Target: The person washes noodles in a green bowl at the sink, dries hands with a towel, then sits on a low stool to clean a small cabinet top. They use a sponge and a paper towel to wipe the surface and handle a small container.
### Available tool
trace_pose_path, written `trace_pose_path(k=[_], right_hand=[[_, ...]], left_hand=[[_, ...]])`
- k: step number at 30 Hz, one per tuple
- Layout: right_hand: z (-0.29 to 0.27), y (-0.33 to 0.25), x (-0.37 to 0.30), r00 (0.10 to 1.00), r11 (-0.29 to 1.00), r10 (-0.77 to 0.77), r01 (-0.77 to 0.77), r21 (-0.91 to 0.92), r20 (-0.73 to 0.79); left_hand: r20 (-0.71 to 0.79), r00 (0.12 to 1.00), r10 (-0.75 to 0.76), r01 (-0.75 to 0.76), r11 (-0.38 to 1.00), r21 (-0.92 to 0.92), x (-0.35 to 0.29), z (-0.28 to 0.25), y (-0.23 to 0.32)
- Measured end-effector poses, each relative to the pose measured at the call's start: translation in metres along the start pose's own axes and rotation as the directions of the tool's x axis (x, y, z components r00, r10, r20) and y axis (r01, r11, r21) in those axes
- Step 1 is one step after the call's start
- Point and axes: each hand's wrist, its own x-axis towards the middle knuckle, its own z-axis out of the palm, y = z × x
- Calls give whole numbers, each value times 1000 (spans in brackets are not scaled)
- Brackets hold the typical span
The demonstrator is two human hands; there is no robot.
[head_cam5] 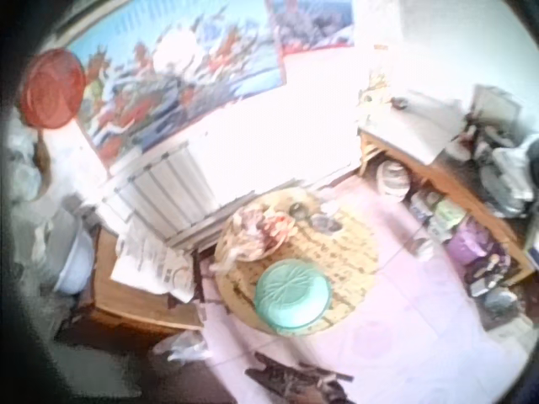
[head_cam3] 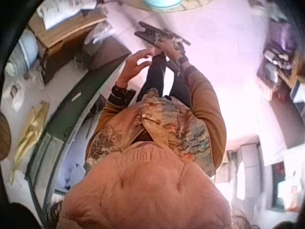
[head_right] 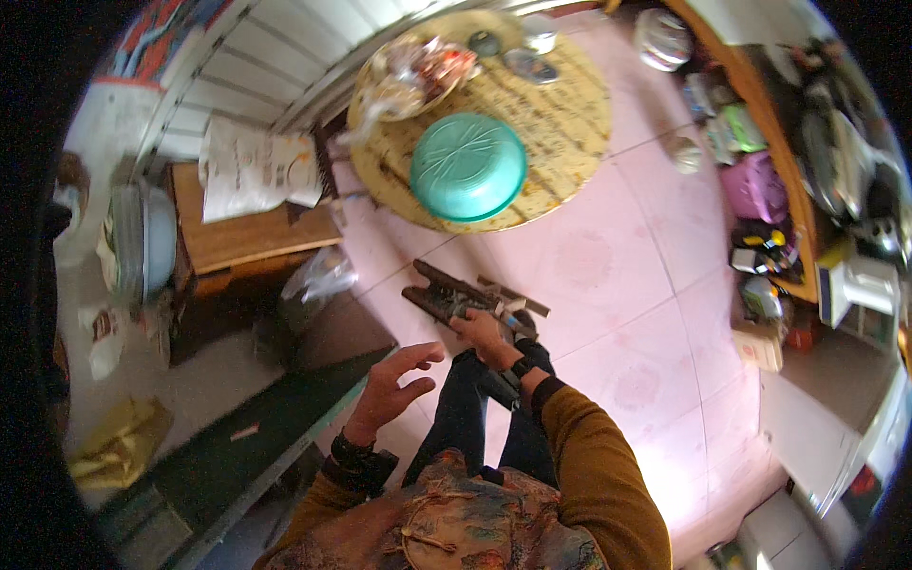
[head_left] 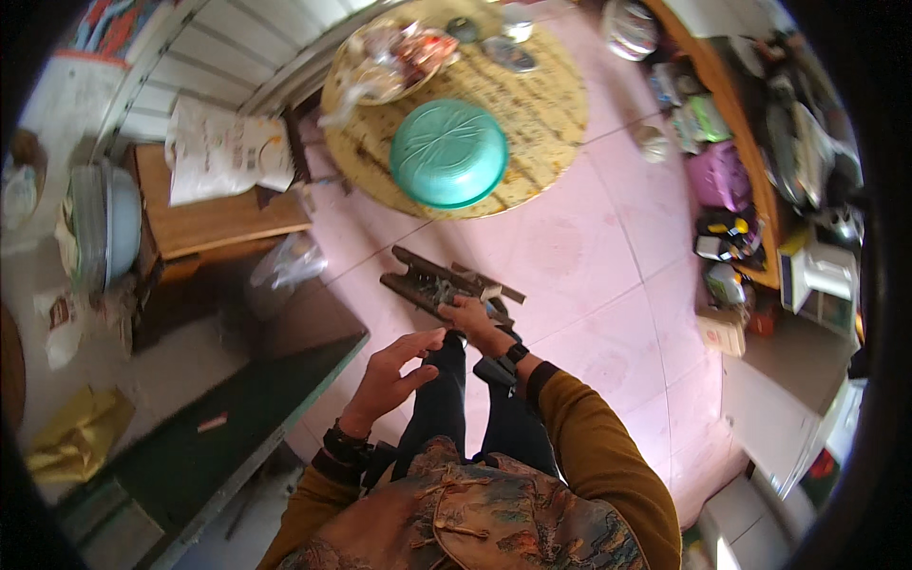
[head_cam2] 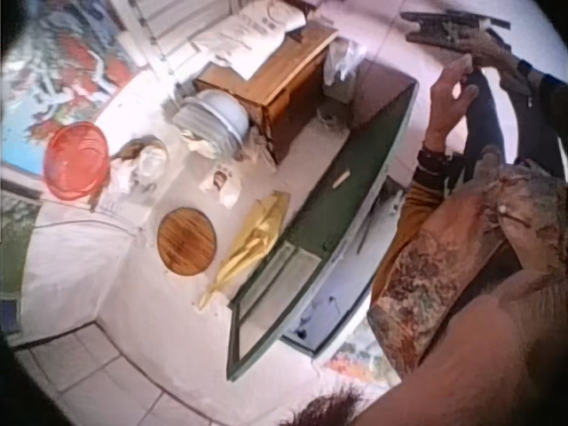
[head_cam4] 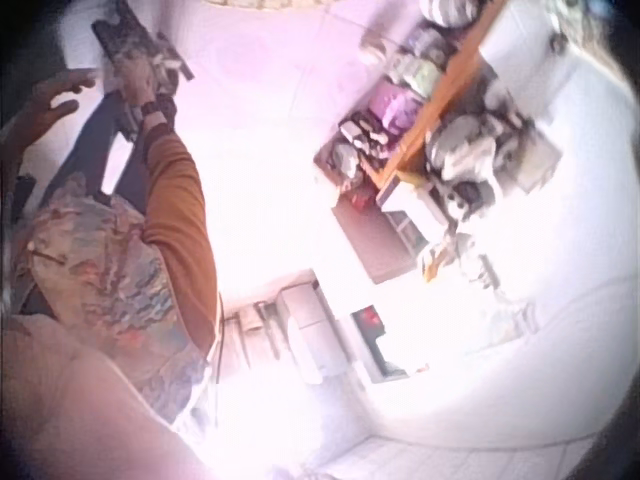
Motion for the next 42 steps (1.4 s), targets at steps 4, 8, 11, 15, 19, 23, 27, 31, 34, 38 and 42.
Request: trace_pose_path(k=[4, 8, 11, 15, 19, 23, 27, 31, 34, 38, 42], right_hand=[[-5, -13, -80, 984, 995, -52, 37, -92, -169], [-19, -4, -172, 934, 991, -127, 131, -10, -333], [-38, 7, -237, 842, 994, -108, 92, -56, -528], [-47, 42, -315, 677, 985, -67, 164, 62, -733], [-48, 83, -386, 554, 910, -66, 374, 178, -830], [-50, 138, -447, 397, 801, -163, 588, 114, -903], [-62, 198, -505, 385, 763, -27, 604, 229, -922], [-75, 261, -572, 176, 690, 76, 701, 179, -982], [-81, 307, -629, 144, 572, 156, 793, 208, -977], [-82, 367, -696, 54, 496, 267, 848, 185, -962], [-89, 428, -749, -102, 315, 308, 949, 0, -946]], left_hand=[[165, 982, 92, -87, 995, -37, 2, 2, 20], [396, 900, 182, -165, 983, -77, 9, 20, 42], [594, 766, 248, -277, 960, -43, 16, 49, 67], [773, 542, 330, -369, 920, -134, 15, 108, 101], [882, 367, 296, -416, 900, -130, -8, 179, 134], [951, 171, 258, -466, 871, -153, -50, 264, 155], [983, -6, 184, -549, 821, -157, -115, 354, 170], [974, -214, 80, -558, 808, -189, -190, 453, 174], [932, -363, 17, -567, 789, -235, -247, 522, 180], [870, -492, 16, -527, 790, -312, -310, 595, 182], [787, -617, 6, -487, 782, -388, -362, 671, 191]])
